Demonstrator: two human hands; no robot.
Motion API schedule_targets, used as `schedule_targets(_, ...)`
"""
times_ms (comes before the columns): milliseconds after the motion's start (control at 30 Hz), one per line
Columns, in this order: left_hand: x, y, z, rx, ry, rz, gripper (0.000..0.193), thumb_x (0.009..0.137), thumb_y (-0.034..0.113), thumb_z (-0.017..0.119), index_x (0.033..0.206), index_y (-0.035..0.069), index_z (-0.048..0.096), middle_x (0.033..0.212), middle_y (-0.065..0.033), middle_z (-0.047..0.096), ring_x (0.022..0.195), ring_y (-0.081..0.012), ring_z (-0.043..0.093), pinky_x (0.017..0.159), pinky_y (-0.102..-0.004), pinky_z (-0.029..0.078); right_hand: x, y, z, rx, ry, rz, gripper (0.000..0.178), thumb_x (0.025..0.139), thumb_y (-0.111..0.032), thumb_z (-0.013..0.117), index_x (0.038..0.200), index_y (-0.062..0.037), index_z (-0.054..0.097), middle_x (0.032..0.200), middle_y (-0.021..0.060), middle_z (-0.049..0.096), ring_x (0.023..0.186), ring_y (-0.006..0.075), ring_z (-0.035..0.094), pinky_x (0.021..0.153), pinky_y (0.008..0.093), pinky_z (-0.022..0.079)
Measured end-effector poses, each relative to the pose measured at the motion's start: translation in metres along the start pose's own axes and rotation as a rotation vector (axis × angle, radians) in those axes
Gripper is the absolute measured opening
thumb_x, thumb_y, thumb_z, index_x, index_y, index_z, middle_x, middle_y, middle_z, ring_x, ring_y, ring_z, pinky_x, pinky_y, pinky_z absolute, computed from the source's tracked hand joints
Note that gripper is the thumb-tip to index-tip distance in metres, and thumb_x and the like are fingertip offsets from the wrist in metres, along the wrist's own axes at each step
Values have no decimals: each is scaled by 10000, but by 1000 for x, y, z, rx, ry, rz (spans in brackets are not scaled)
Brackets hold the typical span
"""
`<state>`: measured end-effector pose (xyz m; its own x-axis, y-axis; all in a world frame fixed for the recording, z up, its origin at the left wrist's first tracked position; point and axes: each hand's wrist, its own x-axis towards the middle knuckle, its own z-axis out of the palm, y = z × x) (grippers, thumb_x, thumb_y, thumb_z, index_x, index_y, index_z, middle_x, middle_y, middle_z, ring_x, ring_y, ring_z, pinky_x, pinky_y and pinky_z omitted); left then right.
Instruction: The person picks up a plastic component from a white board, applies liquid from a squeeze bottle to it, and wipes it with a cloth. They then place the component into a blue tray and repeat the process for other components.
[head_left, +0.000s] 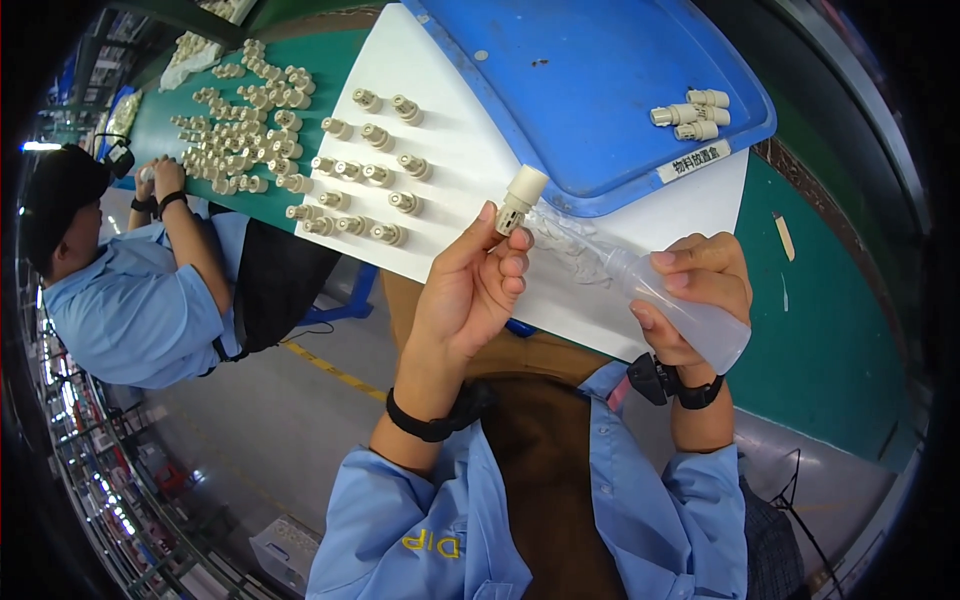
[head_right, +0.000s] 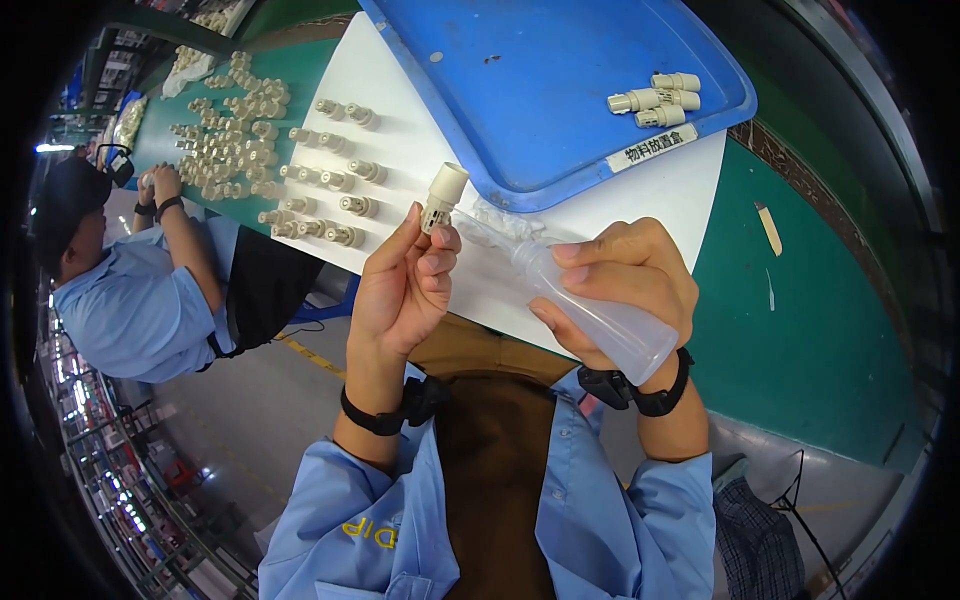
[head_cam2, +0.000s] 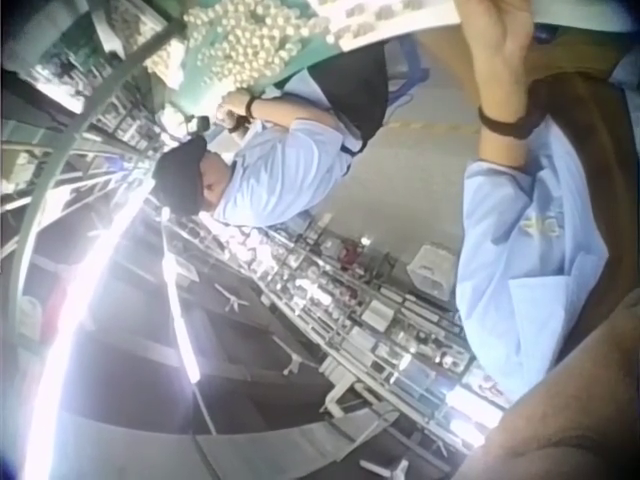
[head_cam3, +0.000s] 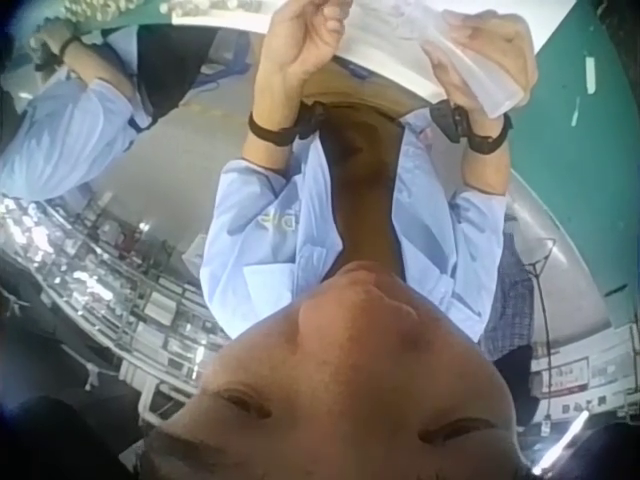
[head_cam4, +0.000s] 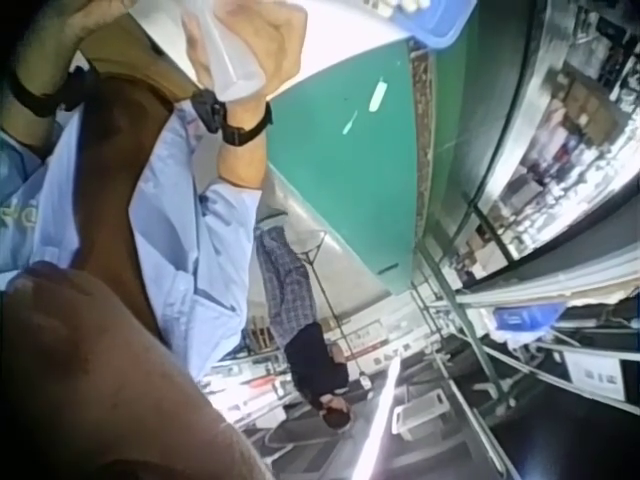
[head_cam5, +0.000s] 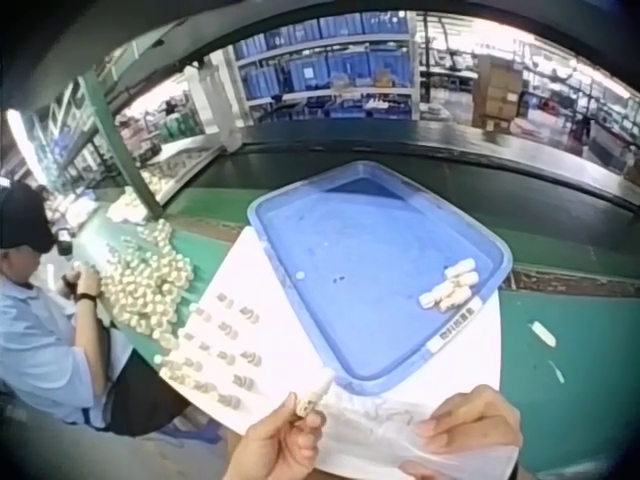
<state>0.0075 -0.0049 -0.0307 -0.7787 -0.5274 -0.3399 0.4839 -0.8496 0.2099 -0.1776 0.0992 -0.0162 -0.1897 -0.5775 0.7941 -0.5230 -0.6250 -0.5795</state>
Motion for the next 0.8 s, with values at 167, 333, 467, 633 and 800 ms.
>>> schedule_targets(167, -10, 6, 5, -45, 4, -6, 304, 949, 259, 426, 1090, -6, 471, 817, -76, 566, 633, -103, 578, 534, -205, 533, 5, 0, -1, -7, 15, -5, 306, 664, -83, 751, 882, -30, 544, 846, 156, 579, 575, 156, 502, 479, 248, 399)
schedule_targets(333, -21, 5, -1, 70, -9, 92, 297, 944, 275, 440, 1021, -7, 493, 827, -72, 594, 645, -109, 606, 541, -210, 541, -8, 1, -10, 13, 12, 81, 289, 748, -113, 651, 984, -33, 503, 885, 126, 492, 787, 205, 456, 678, 315, 405)
schedule_targets(467, -45, 13, 1, 191, -26, 200, 273, 932, 243, 471, 1029, -12, 485, 855, -81, 592, 657, -116, 610, 543, -213, 540, -11, 5, -15, 16, 67, 44, 293, 753, -124, 643, 996, -30, 508, 897, 120, 493, 832, 209, 455, 710, 325, 397)
schedule_targets(633, -74, 29, -2, 346, 21, 398, 238, 897, 154, 532, 1055, -15, 475, 891, -111, 588, 676, -146, 617, 551, -227, 540, -10, 16, -20, -121, 72, 4, 290, 777, -109, 619, 1024, -24, 494, 959, 149, 521, 828, 216, 474, 706, 311, 423)
schedule_targets(800, -93, 47, -9, 413, 84, 512, 247, 868, 83, 559, 1076, -15, 471, 888, -127, 592, 688, -168, 620, 561, -244, 542, -16, 27, -25, -181, 228, 56, 272, 812, -53, 588, 1060, -16, 482, 1012, 180, 534, 835, 219, 511, 695, 297, 459)
